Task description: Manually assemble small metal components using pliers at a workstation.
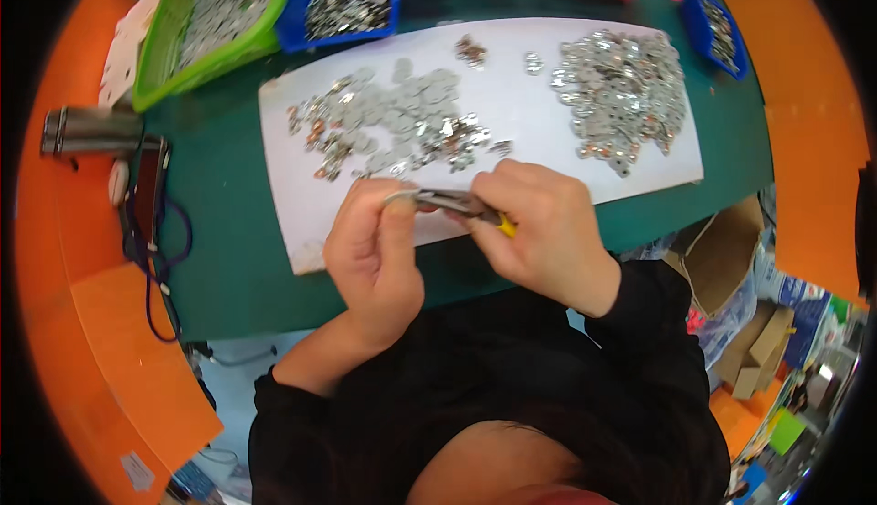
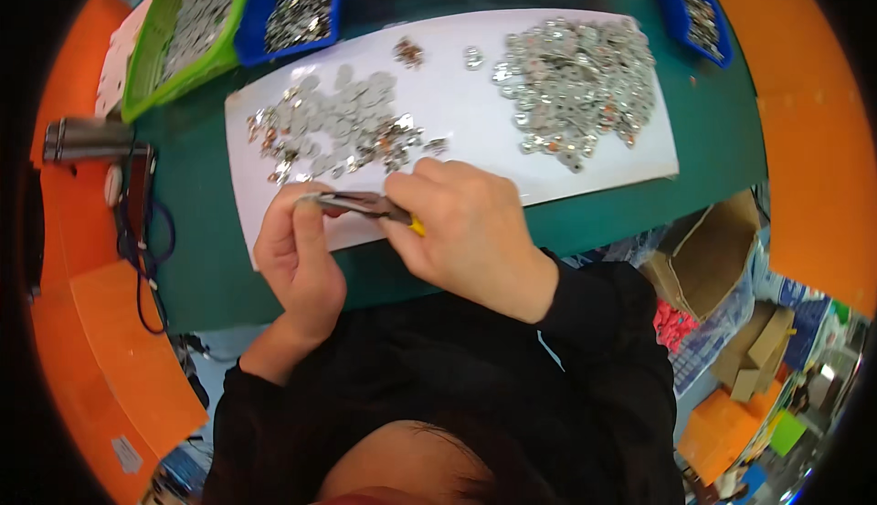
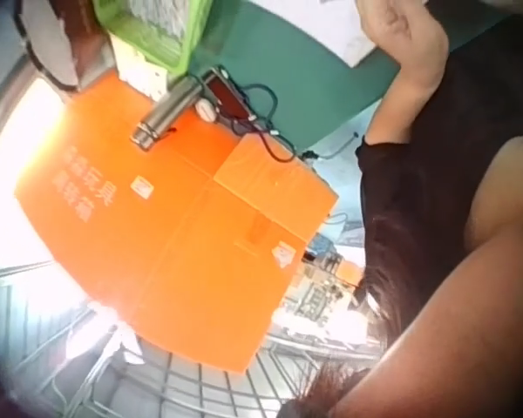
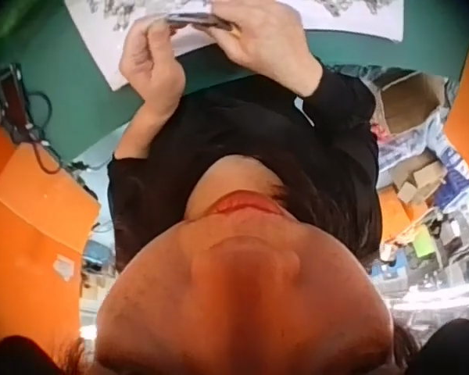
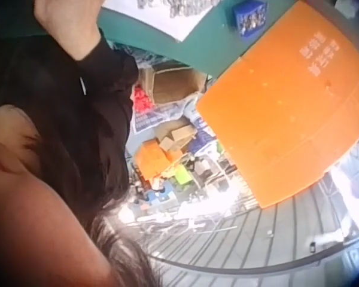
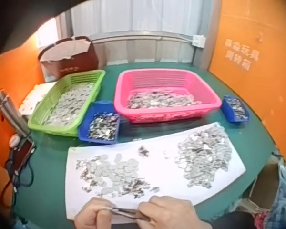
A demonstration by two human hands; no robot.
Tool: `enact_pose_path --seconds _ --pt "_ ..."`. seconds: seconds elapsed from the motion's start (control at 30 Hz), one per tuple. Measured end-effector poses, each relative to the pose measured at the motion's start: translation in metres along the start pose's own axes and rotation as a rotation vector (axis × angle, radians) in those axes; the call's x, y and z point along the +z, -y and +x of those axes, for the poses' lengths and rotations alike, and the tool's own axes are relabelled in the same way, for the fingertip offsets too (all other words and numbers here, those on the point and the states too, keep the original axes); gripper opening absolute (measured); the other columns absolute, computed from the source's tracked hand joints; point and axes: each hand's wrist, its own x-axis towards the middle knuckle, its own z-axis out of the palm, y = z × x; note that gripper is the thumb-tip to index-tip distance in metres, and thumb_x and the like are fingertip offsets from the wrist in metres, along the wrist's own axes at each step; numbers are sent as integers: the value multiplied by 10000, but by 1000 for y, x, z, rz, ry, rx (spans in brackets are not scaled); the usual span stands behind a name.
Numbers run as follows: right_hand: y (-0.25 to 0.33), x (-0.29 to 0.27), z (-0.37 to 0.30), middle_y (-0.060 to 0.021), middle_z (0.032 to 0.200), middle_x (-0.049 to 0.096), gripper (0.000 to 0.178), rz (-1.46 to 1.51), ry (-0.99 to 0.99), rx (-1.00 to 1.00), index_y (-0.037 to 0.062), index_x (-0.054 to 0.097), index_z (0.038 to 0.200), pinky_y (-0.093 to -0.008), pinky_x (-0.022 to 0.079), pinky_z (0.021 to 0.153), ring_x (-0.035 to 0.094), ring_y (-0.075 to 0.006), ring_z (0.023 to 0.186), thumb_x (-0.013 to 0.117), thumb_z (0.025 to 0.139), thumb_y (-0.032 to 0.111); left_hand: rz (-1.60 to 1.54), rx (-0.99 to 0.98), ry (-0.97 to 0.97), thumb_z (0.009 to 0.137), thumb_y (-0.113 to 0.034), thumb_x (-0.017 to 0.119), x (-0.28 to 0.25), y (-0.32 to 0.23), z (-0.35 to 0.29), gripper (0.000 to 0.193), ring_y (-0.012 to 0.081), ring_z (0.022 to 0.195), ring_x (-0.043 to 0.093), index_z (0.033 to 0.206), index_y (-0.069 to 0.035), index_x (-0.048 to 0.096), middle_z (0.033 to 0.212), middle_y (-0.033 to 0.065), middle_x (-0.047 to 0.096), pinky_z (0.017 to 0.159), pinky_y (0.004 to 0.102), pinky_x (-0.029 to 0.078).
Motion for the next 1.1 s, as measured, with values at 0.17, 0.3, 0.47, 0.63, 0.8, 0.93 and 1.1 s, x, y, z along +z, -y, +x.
enact_pose_path --seconds 0.17,0.3,0.47,0.63,0.8,0.93,1.1 --pt "-2 -3 -3 -58 692 546 151 4 -2 -22 93 583 765 -380 448 539 578 -270 635 731 733 91 -59 -4 -4 1004 -5 494 6 -6 0 126 149 828 574 962 57 595 944 95 608 769 267 468" --pt "-7 -6 -6 -59 704 555 133 -64 -8 5 95 588 763 -387 453 554 580 -273 648 718 734 83 16 -10 95 1000 -13 502 3 -4 8 130 147 819 586 966 56 607 915 98 620 758 273 474" --pt "-38 -40 -1 -102 757 617 71 -343 -236 97 75 674 852 -379 474 612 617 -320 716 686 782 84 387 77 189 931 -42 603 -10 -13 31 111 222 675 589 878 14 683 746 106 631 639 303 459" --pt "-66 -77 -12 -89 822 661 186 -713 -289 295 49 659 871 -385 456 595 640 -294 720 714 877 226 602 -22 193 882 -109 683 -30 -12 60 102 226 611 562 863 -9 686 736 92 625 574 320 439" --pt "-56 -74 7 -94 806 618 155 -521 -364 170 11 631 882 -365 450 622 605 -270 730 726 845 127 720 170 298 850 -169 713 -22 5 110 128 259 804 619 890 -49 695 846 74 657 706 374 495" --pt "-39 -48 24 -92 793 601 135 -47 -322 84 11 637 888 -371 443 651 594 -281 759 732 795 29 906 321 313 843 -198 721 8 25 129 141 272 911 620 905 -73 700 905 70 659 763 417 502" --pt "-43 -43 26 -101 784 569 124 -86 -289 42 -35 628 905 -299 422 628 550 -192 692 716 836 17 915 103 505 833 -225 736 13 25 136 167 285 918 622 870 -71 681 922 71 656 753 424 505"
